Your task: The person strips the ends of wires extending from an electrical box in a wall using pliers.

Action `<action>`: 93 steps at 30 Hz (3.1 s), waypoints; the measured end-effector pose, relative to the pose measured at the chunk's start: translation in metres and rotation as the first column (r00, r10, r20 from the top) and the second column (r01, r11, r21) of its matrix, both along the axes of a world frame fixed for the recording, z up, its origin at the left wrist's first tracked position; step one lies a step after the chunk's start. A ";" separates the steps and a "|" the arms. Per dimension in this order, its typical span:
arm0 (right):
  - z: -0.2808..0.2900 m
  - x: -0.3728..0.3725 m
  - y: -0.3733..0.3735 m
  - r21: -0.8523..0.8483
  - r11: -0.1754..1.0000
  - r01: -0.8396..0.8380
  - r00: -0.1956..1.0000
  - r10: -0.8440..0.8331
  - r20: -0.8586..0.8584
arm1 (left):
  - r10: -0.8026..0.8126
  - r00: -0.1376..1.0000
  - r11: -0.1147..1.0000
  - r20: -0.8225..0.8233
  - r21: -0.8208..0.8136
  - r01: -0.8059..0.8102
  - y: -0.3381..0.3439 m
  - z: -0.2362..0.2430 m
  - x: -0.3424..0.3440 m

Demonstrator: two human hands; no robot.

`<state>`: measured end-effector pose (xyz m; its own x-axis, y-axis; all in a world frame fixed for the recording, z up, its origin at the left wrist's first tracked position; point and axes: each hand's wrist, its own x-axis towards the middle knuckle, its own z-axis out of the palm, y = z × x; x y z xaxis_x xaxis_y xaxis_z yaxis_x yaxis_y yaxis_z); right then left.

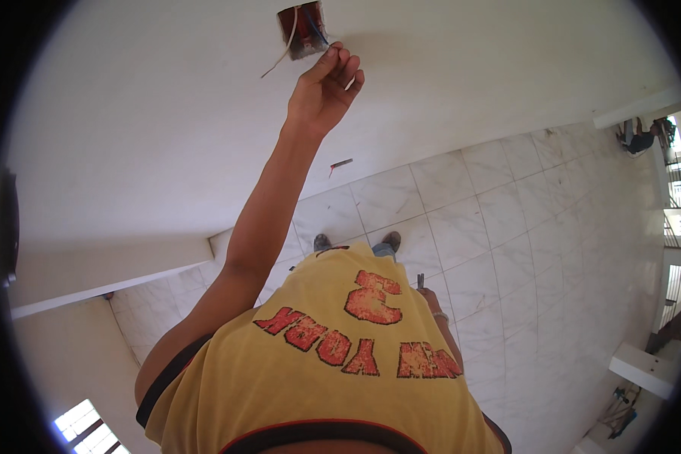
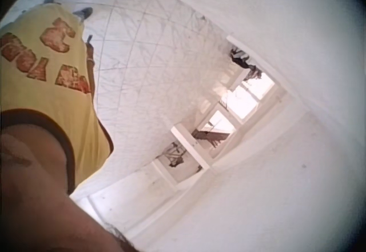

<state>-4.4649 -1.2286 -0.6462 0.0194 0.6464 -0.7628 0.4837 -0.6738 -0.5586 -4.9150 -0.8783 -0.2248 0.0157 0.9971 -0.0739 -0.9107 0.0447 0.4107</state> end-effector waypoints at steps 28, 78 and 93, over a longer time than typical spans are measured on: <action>0.001 -0.011 0.017 0.027 0.990 -0.135 0.990 0.134 0.031 | -0.120 0.987 0.991 0.107 -0.050 0.126 -0.008 0.010 0.006; -0.049 0.012 0.011 0.007 0.997 -0.072 0.994 0.071 0.078 | 0.260 0.797 0.963 -0.545 0.209 -0.172 -0.027 -0.032 -0.007; -0.012 0.071 0.121 -0.168 0.985 0.038 0.991 -0.060 -0.124 | 0.348 0.473 0.886 -0.810 0.120 -0.448 -0.056 -0.021 0.043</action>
